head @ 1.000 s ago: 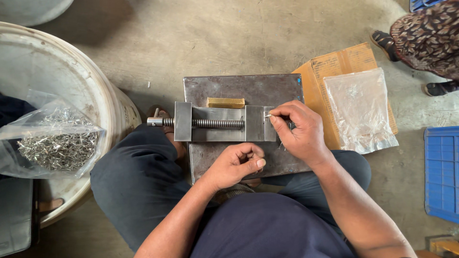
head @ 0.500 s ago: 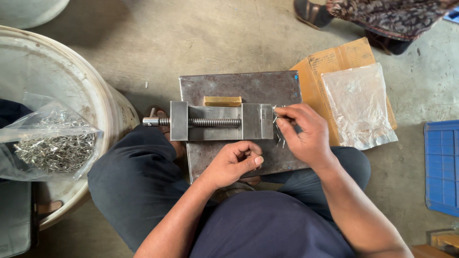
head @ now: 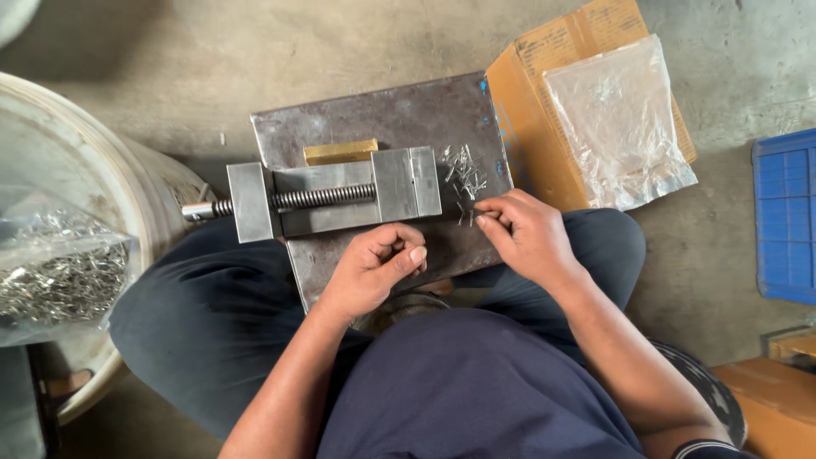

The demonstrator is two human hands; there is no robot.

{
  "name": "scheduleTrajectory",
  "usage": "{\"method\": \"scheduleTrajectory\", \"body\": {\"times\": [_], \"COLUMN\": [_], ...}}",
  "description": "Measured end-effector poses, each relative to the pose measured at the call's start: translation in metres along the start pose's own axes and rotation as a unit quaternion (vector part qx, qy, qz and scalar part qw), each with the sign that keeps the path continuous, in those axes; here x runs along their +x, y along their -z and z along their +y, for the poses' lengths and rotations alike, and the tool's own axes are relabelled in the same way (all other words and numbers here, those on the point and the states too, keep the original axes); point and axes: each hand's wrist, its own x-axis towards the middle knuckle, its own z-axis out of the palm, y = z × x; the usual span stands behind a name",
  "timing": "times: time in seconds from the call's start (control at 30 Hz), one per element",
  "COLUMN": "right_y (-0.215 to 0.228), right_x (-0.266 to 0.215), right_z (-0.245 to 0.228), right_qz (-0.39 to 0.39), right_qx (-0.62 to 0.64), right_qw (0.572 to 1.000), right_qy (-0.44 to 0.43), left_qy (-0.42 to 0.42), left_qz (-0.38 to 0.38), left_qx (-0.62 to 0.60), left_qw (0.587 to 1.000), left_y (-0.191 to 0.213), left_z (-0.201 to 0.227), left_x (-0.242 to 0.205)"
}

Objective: The person sits on the floor and uses a manual screw press to assemble small metal fasteners. They pick up individual pins and washers, place them into the press, and tighten the screw mechanism to join the parts. The finished fasteners are collected in a pile on the metal plate.

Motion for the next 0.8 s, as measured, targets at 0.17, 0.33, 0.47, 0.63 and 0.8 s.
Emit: {"method": "scheduleTrajectory", "body": {"times": [0.17,0.33,0.47,0.63,0.8], "right_y": [0.002,0.009,0.004,-0.018,-0.031], "right_x": [0.011,0.008,0.003,-0.004,-0.009], "right_z": [-0.013,-0.038,-0.053,-0.049,-0.031], "right_qz": [0.028,0.055,0.072,0.018,-0.033], "right_qx": [-0.100,0.021,0.078,0.197,0.315], "right_qw": [0.992,0.998,0.991,0.980,0.948], "right_qy": [0.075,0.022,0.086,0.010,-0.033], "left_qy": [-0.047,-0.026,-0.059,-0.103,-0.090], "left_qz": [0.031,0.059,0.054,0.023,0.008], "left_qx": [0.164,0.290,0.317,0.274,0.236], "left_qw": [0.985,0.955,0.945,0.956,0.968], "left_y": [-0.009,-0.028,-0.042,-0.033,-0.027], "left_z": [0.007,0.025,0.031,0.028,0.018], "left_x": [-0.004,0.000,-0.001,-0.002,-0.005]}}
